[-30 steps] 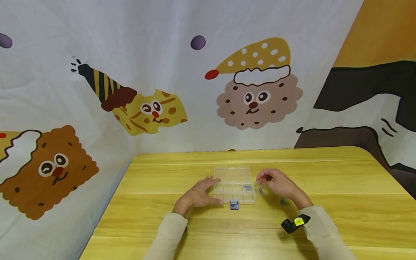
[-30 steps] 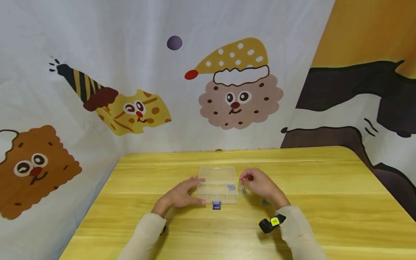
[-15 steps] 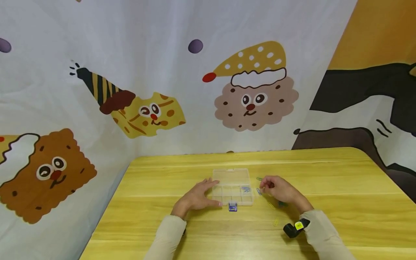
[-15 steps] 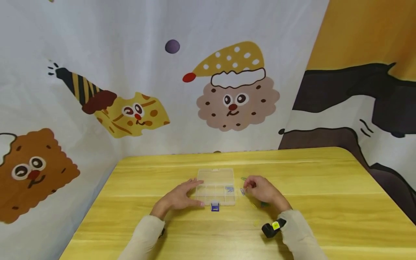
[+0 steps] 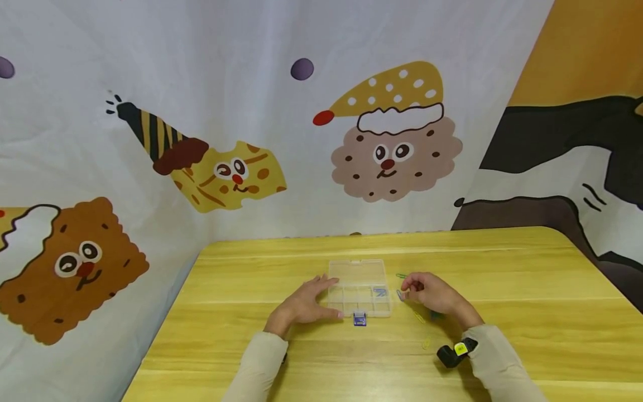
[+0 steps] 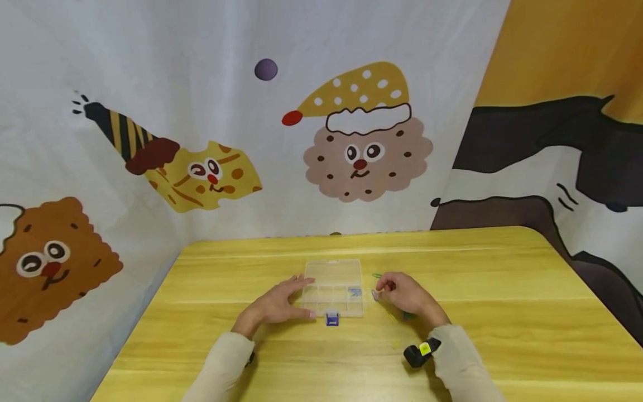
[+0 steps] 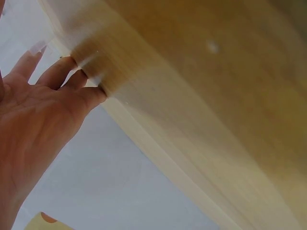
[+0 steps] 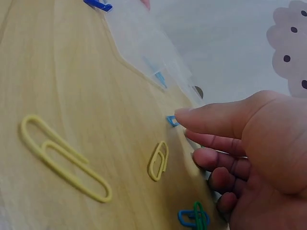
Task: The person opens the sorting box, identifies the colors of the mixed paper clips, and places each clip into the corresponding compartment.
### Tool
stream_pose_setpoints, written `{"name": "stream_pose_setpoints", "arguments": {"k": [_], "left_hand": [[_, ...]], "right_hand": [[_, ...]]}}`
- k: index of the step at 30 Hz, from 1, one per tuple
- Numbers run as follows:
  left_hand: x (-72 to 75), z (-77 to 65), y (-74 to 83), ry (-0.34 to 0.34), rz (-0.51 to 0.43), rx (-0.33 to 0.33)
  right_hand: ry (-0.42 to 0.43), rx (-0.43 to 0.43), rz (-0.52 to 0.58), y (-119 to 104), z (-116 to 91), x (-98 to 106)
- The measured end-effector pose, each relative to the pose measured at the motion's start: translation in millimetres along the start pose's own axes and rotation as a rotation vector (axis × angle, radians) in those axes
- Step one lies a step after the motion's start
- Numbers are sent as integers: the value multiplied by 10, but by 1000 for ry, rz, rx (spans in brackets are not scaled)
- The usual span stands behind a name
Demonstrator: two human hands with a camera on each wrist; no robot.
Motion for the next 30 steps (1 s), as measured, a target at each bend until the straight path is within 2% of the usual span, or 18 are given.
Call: {"name": "stream_pose_setpoints", "arguments": {"k": [6,16,30], "left_hand": [[23,-9,13,-1,-25,-14],[10,-11,13,1,-14,-7],[9,-8,17,-1,-11,4]], "right_hand": [[30,-30,-3,-9,19,-8],[56,-75,-15,-3,-7,-32],[47,-46,-32,-3,-17,-21]]}}
Point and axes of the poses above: each hand's wrist, its own z-axis towards the middle knuckle, its own x-axis out of the back of the hand, y = z × x, the point moved 5 cm from there along z, towards the middle knuckle, and after that the axes turned 8 degrees about x, right-handed, at the moved point
